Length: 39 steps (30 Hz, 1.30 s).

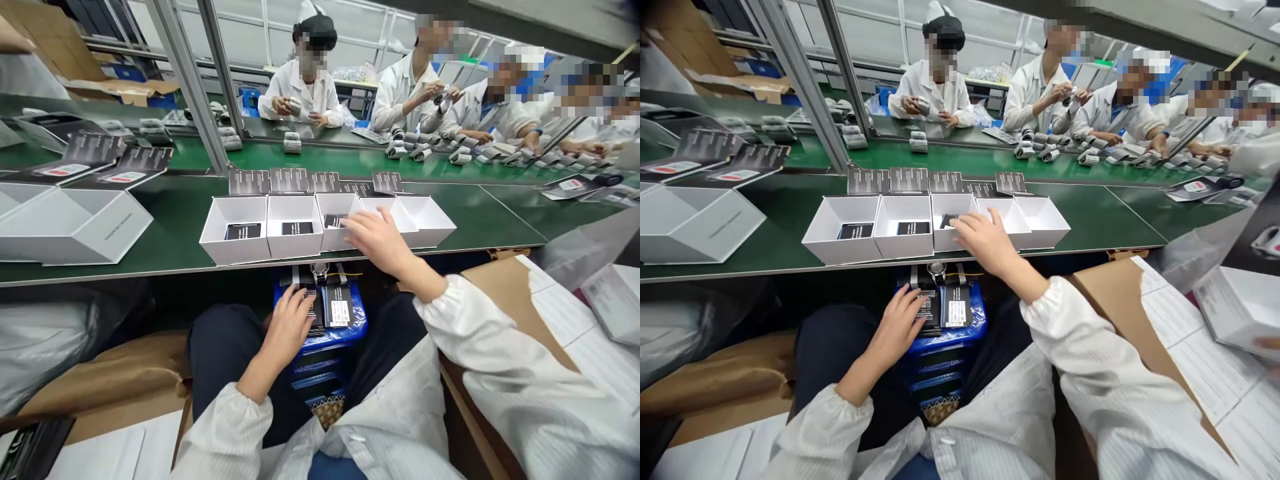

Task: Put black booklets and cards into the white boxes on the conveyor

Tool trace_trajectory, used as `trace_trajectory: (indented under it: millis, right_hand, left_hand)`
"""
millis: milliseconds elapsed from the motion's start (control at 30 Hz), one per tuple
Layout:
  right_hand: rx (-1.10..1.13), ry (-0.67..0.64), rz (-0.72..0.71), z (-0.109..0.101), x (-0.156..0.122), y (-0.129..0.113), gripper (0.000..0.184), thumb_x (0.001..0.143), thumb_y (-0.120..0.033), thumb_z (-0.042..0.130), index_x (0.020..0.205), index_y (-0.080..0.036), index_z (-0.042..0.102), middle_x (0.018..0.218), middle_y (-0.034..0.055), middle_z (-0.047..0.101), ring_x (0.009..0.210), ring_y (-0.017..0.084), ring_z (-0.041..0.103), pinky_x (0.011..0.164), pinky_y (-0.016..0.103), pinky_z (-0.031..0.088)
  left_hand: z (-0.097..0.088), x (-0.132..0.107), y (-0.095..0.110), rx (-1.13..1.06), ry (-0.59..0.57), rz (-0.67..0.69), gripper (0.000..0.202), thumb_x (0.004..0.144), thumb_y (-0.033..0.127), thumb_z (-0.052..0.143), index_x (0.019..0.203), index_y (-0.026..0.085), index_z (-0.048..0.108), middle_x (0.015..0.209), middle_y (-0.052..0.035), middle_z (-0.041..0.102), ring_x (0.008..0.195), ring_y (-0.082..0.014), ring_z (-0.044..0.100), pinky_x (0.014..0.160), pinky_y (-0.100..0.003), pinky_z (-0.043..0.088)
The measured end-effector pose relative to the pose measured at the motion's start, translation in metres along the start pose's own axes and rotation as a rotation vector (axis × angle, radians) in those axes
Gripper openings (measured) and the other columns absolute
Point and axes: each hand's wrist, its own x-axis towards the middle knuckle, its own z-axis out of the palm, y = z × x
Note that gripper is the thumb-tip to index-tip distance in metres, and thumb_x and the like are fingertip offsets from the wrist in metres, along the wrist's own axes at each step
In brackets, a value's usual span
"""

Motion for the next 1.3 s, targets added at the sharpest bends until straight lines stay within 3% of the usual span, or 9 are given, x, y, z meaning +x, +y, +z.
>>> trace_trajectory:
  millis: [133, 267, 400, 533, 700, 900, 1067, 1200, 1300]
  right_hand:
    - [0.076, -0.265, -0.051, 0.038, -0.067, -0.049, 0.023, 0.1, -0.033, 0.056, 0.095, -0.016, 0.07, 0.093, 0.0095, 0.07, 0.094, 0.023, 0.06, 0.092, 0.041, 0.039]
    - [0.074, -0.596, -0.039, 0.07, -0.121, -0.09, 0.02, 0.094, -0.03, 0.066, 0.104, -0.013, 0.069, 0.102, 0.0112, 0.07, 0.099, 0.025, 0.06, 0.098, 0.041, 0.037]
    - [0.075, -0.65, -0.011, 0.08, -0.128, -0.095, 0.018, 0.099, -0.011, 0.052, 0.099, -0.013, 0.07, 0.096, 0.0087, 0.071, 0.093, 0.021, 0.062, 0.096, 0.035, 0.038]
    - [0.124, -0.672, 0.045, 0.077, -0.122, -0.088, 0.02, 0.099, -0.015, 0.052, 0.092, -0.013, 0.071, 0.09, 0.0085, 0.071, 0.086, 0.021, 0.063, 0.084, 0.033, 0.042]
    - [0.317, -0.693, 0.125, 0.076, -0.122, -0.076, 0.016, 0.097, -0.026, 0.062, 0.092, -0.018, 0.074, 0.099, 0.0063, 0.072, 0.091, 0.02, 0.066, 0.081, 0.027, 0.043]
    - [0.388, -0.327, 0.34, 0.037, -0.12, -0.081, 0.016, 0.099, -0.026, 0.059, 0.095, -0.019, 0.072, 0.096, 0.0046, 0.073, 0.089, 0.019, 0.068, 0.08, 0.027, 0.047]
    - [0.52, -0.022, 0.095, -0.028, -0.107, -0.097, 0.025, 0.105, -0.024, 0.043, 0.107, -0.017, 0.066, 0.099, 0.006, 0.073, 0.09, 0.017, 0.069, 0.08, 0.027, 0.052]
    - [0.203, 0.316, 0.103, -0.051, -0.078, -0.037, 0.027, 0.103, -0.015, 0.043, 0.118, -0.017, 0.065, 0.11, 0.0092, 0.073, 0.102, 0.019, 0.067, 0.094, 0.033, 0.05]
    - [0.002, 0.283, 0.186, -0.044, -0.056, 0.032, 0.027, 0.103, -0.016, 0.043, 0.117, -0.017, 0.066, 0.112, 0.0107, 0.073, 0.105, 0.023, 0.066, 0.095, 0.04, 0.047]
  left_hand:
    - [0.036, -0.041, -0.011, 0.118, -0.296, -0.069, 0.05, 0.088, 0.008, 0.047, 0.135, 0.022, 0.055, 0.15, -0.0123, 0.047, 0.146, -0.0371, 0.031, 0.108, -0.062, 0.04]
    - [0.036, -0.043, -0.014, 0.143, -0.366, -0.043, 0.05, 0.089, 0.002, 0.04, 0.126, 0.024, 0.063, 0.139, -0.0091, 0.059, 0.14, -0.0346, 0.042, 0.109, -0.061, 0.039]
    - [0.031, -0.038, -0.014, 0.136, -0.362, -0.012, 0.042, 0.089, 0.006, 0.046, 0.122, 0.024, 0.067, 0.128, -0.0101, 0.067, 0.133, -0.0324, 0.05, 0.107, -0.056, 0.043]
    - [0.036, -0.039, -0.012, 0.21, -0.363, -0.048, 0.048, 0.089, 0.008, 0.047, 0.135, 0.019, 0.057, 0.146, -0.0128, 0.052, 0.138, -0.0351, 0.044, 0.104, -0.056, 0.046]
    - [0.034, -0.039, -0.014, 0.187, -0.293, 0.102, 0.038, 0.089, 0.004, 0.047, 0.117, 0.017, 0.068, 0.121, -0.0113, 0.07, 0.119, -0.0286, 0.061, 0.096, -0.044, 0.053]
    - [-0.011, -0.013, 0.017, 0.156, -0.065, 0.268, 0.036, 0.093, 0.004, 0.042, 0.119, 0.017, 0.064, 0.099, -0.0101, 0.068, 0.089, -0.02, 0.061, 0.076, -0.033, 0.055]
    - [-0.054, 0.038, 0.072, -0.012, 0.25, 0.451, 0.038, 0.092, 0.008, 0.055, 0.128, 0.016, 0.054, 0.099, -0.008, 0.064, 0.09, -0.0178, 0.059, 0.079, -0.031, 0.054]
    - [-0.059, 0.062, 0.075, -0.104, 0.473, 0.319, 0.045, 0.087, 0.011, 0.065, 0.13, 0.018, 0.051, 0.12, -0.0125, 0.06, 0.113, -0.022, 0.059, 0.096, -0.038, 0.053]
    - [-0.033, 0.051, 0.041, -0.072, 0.264, 0.204, 0.037, 0.093, 0.021, 0.058, 0.129, 0.019, 0.052, 0.123, -0.012, 0.062, 0.121, -0.0262, 0.056, 0.102, -0.045, 0.05]
